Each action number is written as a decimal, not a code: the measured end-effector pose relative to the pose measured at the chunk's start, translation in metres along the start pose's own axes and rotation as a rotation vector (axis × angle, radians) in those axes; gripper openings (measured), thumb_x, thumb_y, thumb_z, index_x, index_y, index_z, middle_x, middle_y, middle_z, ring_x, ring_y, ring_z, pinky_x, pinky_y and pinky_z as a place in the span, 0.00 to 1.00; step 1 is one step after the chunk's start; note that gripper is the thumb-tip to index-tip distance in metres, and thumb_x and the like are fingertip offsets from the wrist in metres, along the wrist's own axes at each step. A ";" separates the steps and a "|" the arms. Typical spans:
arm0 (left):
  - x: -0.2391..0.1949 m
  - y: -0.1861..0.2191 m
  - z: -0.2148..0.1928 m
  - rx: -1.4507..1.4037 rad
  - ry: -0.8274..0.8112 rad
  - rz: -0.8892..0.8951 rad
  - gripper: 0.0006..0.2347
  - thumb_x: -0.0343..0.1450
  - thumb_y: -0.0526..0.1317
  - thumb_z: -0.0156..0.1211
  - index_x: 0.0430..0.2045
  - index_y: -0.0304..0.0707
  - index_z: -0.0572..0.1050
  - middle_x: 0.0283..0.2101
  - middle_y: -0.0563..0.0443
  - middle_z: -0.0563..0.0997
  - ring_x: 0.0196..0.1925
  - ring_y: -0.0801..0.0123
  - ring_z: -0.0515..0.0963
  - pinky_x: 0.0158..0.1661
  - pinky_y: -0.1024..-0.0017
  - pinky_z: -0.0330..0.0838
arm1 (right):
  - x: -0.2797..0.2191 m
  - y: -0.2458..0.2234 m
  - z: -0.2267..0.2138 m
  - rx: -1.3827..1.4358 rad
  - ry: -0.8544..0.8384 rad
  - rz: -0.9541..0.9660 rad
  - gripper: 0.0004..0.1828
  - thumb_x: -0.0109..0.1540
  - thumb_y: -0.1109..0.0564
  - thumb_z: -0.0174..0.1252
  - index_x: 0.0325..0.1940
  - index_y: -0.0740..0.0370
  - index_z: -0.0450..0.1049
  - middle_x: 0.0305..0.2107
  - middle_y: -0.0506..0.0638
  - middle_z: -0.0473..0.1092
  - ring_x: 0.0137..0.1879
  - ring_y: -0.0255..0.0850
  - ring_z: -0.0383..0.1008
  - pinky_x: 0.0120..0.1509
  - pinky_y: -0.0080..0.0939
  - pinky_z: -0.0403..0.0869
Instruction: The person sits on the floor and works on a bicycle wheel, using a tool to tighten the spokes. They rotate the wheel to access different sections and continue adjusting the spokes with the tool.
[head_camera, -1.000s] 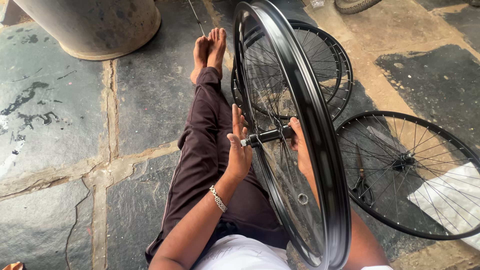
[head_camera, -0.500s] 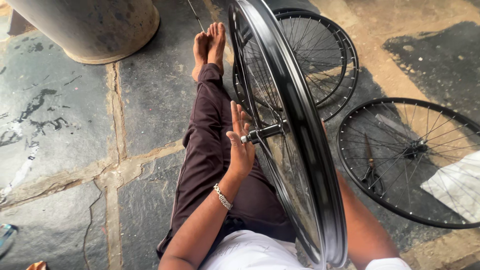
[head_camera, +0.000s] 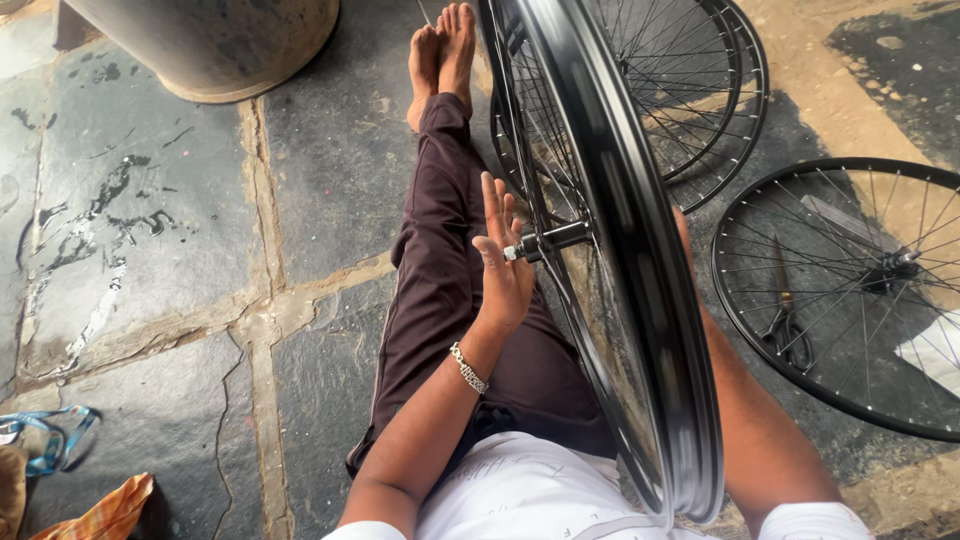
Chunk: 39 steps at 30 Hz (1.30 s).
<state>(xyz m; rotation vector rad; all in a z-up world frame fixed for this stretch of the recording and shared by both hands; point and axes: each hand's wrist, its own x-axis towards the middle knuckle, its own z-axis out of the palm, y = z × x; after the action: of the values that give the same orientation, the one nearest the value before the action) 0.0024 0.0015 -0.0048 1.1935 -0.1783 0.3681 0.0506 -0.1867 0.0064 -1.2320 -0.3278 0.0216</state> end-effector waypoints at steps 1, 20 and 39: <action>0.001 0.000 0.000 0.008 0.002 -0.003 0.47 0.66 0.79 0.23 0.77 0.51 0.31 0.82 0.41 0.33 0.84 0.51 0.33 0.77 0.47 0.28 | 0.001 0.001 -0.001 0.002 -0.002 -0.001 0.10 0.67 0.52 0.62 0.44 0.62 0.76 0.27 0.42 0.68 0.26 0.27 0.63 0.26 0.29 0.62; 0.001 0.004 0.000 0.046 0.008 -0.016 0.48 0.66 0.79 0.22 0.77 0.49 0.31 0.81 0.40 0.34 0.83 0.48 0.36 0.76 0.46 0.29 | 0.000 0.010 -0.008 0.017 -0.043 -0.048 0.12 0.68 0.50 0.62 0.47 0.62 0.75 0.30 0.43 0.68 0.28 0.26 0.63 0.27 0.29 0.63; 0.003 0.004 -0.002 0.031 0.024 -0.033 0.48 0.65 0.79 0.23 0.77 0.52 0.32 0.81 0.42 0.34 0.83 0.50 0.36 0.76 0.47 0.30 | -0.001 0.009 -0.011 0.031 -0.067 -0.071 0.15 0.69 0.49 0.62 0.51 0.62 0.74 0.32 0.43 0.68 0.29 0.26 0.64 0.28 0.28 0.64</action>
<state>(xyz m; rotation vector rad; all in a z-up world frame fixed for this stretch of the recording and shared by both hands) 0.0033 0.0050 -0.0013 1.2203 -0.1325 0.3568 0.0541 -0.1939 -0.0054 -1.1896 -0.4277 0.0068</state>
